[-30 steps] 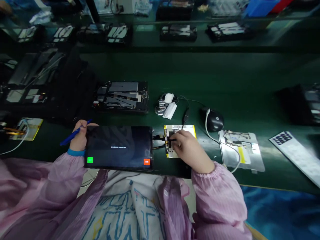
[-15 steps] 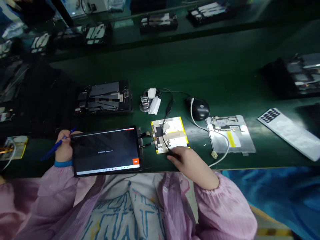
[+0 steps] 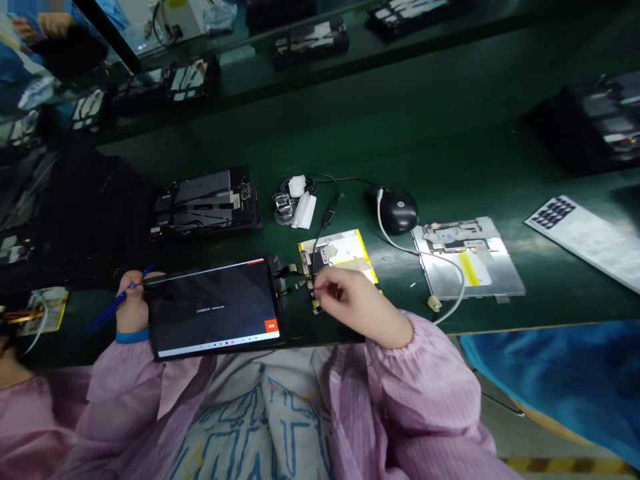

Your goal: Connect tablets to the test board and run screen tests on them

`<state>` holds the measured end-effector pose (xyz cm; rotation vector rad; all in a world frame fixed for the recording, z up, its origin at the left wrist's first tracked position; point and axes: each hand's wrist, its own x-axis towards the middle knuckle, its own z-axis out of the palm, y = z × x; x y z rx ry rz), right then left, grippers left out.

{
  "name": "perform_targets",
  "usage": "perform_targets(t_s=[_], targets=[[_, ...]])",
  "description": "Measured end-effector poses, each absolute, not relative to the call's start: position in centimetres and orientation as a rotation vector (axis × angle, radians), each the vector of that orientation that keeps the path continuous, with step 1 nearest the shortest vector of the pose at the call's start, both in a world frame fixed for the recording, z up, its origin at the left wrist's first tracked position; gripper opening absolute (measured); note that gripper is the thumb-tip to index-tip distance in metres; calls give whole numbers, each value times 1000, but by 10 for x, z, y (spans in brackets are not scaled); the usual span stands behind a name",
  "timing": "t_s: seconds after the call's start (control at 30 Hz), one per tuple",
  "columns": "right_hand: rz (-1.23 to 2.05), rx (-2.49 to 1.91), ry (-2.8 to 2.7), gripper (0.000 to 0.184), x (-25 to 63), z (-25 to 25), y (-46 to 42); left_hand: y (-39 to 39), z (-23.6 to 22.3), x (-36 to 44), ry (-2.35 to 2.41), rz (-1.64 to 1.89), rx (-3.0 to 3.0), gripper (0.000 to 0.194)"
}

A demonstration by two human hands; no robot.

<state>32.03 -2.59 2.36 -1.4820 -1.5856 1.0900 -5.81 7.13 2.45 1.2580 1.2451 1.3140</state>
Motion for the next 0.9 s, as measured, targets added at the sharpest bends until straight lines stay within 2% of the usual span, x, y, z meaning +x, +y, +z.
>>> perform_targets(t_s=[0.17, 0.4, 0.53, 0.67, 0.73, 0.9], targets=[[946, -1530, -1875, 11, 322, 15, -37, 72, 22, -59, 1286, 1351, 1242, 60], [888, -1484, -2167, 15, 330, -3, -42, 72, 20, -63, 1265, 1301, 1269, 54], [987, -1424, -1946, 12, 331, 12, -40, 72, 22, -61, 1279, 1324, 1245, 57], [1169, -1295, -1453, 25, 313, 30, -39, 72, 24, -59, 1277, 1340, 1243, 58], [1137, -1271, -1356, 27, 298, 31, -36, 73, 24, -60, 1258, 1322, 1255, 57], [866, -1380, -1548, 8, 274, 8, -23, 72, 24, -61, 1218, 1300, 1285, 54]])
